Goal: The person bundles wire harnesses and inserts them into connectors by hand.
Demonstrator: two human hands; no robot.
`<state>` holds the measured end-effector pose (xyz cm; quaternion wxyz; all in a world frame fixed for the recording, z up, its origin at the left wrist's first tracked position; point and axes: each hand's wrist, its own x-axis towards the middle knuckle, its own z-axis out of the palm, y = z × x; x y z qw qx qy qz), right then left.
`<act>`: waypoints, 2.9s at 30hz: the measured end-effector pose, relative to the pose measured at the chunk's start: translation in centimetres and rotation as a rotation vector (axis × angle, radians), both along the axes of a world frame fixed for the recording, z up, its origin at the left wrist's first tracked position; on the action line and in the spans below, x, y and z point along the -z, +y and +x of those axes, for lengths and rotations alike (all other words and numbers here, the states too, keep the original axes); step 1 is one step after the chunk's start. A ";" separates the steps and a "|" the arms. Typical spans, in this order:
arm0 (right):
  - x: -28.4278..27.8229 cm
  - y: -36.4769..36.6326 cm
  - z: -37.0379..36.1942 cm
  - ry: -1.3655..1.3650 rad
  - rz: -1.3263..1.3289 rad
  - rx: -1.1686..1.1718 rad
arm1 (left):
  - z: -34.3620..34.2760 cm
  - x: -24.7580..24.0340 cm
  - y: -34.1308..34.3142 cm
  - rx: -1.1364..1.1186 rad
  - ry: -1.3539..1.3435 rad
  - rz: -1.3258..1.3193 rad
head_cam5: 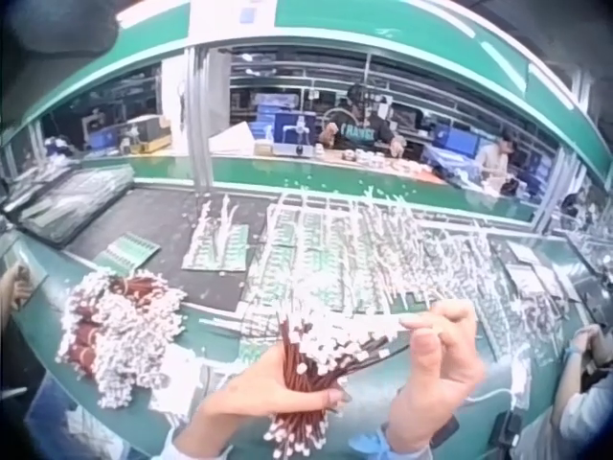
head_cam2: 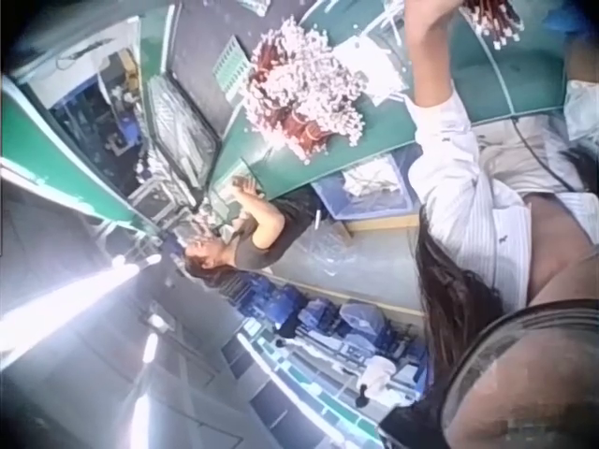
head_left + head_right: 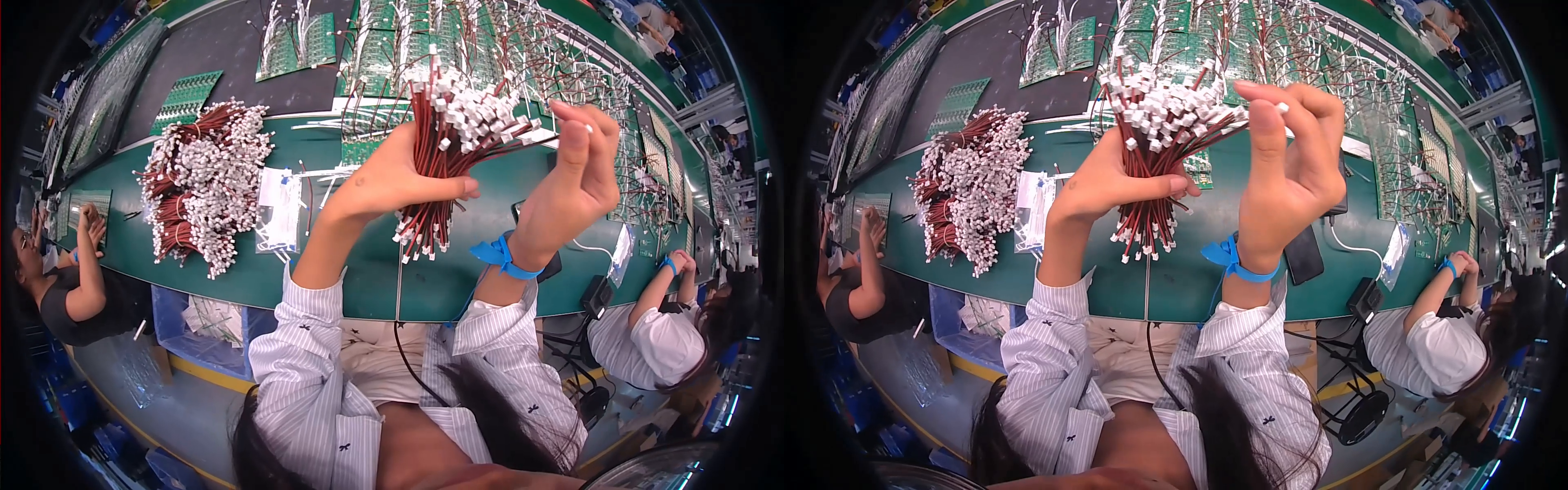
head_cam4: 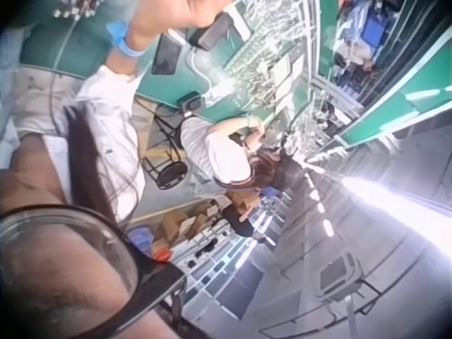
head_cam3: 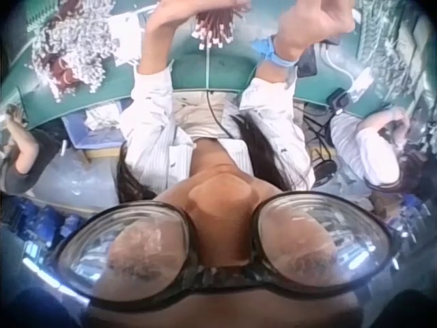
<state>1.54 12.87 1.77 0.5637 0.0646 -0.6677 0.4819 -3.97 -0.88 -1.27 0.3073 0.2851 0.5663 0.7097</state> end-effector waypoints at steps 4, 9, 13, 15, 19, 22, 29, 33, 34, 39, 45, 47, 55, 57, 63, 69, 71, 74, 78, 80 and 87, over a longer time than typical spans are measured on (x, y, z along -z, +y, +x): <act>-0.2 0.1 1.2 0.036 -0.167 -0.060 | 0.1 -0.4 -0.3 0.076 -0.103 0.076; 0.3 0.7 1.1 0.153 -0.319 -0.175 | 0.3 -0.8 -0.9 0.101 -0.124 0.097; 0.3 0.9 1.2 0.152 -0.316 -0.300 | 0.0 -0.3 -1.1 0.071 -0.245 0.216; 0.0 0.1 1.3 0.132 -0.274 -0.481 | -0.1 -0.1 -1.2 0.073 -0.285 0.281; 0.1 -0.7 1.2 0.044 -0.244 -0.534 | -0.3 0.1 -1.0 0.139 -0.352 0.411; 0.1 -0.7 1.0 -0.038 -0.305 -0.515 | -0.2 0.2 -1.0 0.178 -0.411 0.423; 0.1 -0.7 0.8 -0.074 -0.338 -0.540 | -0.2 0.0 -1.0 0.227 -0.388 0.348; -0.1 -1.1 0.7 -0.080 -0.302 -0.469 | -0.1 0.0 -0.9 0.201 -0.338 0.286; -0.1 -1.2 0.6 -0.091 -0.310 -0.413 | -0.1 0.0 -0.7 0.202 -0.338 0.286; 0.2 -2.1 0.8 -0.196 0.009 -0.238 | 0.1 -0.2 -0.6 -0.046 -0.260 0.350; 0.2 -2.0 0.5 -0.345 0.338 -0.103 | -0.5 -0.3 -1.1 -0.101 -0.064 0.177; 0.3 -1.8 0.4 -0.384 0.385 -0.062 | -0.2 -0.1 -0.8 -0.109 0.002 0.172; 0.4 -2.0 0.5 -0.546 0.422 0.021 | 0.4 -0.3 -0.3 -0.205 0.126 0.089; 0.6 -1.9 0.4 -0.530 0.400 0.007 | 0.3 -0.2 -0.2 -0.237 0.115 0.090; 0.8 -1.8 0.3 -0.397 0.199 -0.125 | 0.2 -0.5 -0.7 -0.210 0.113 0.082; 0.1 -1.8 0.9 -0.277 -0.078 -0.269 | 0.2 -0.6 -0.6 -0.151 0.026 0.158; 0.2 -1.5 1.1 -0.222 -0.151 -0.315 | 0.3 -0.7 -0.6 -0.096 -0.036 0.127; 0.4 -1.2 1.0 -0.100 -0.228 -0.351 | 0.2 -0.6 -0.5 -0.056 -0.055 0.121; 0.3 -1.1 1.5 0.004 -0.230 -0.327 | 0.4 -0.7 -0.4 -0.072 -0.040 0.127; 0.2 -1.3 1.9 0.033 -0.219 -0.329 | 0.4 -0.6 -0.5 -0.070 -0.115 0.171; 0.3 -1.4 2.5 0.176 -0.263 -0.350 | 0.4 -0.9 -0.4 -0.117 -0.183 0.282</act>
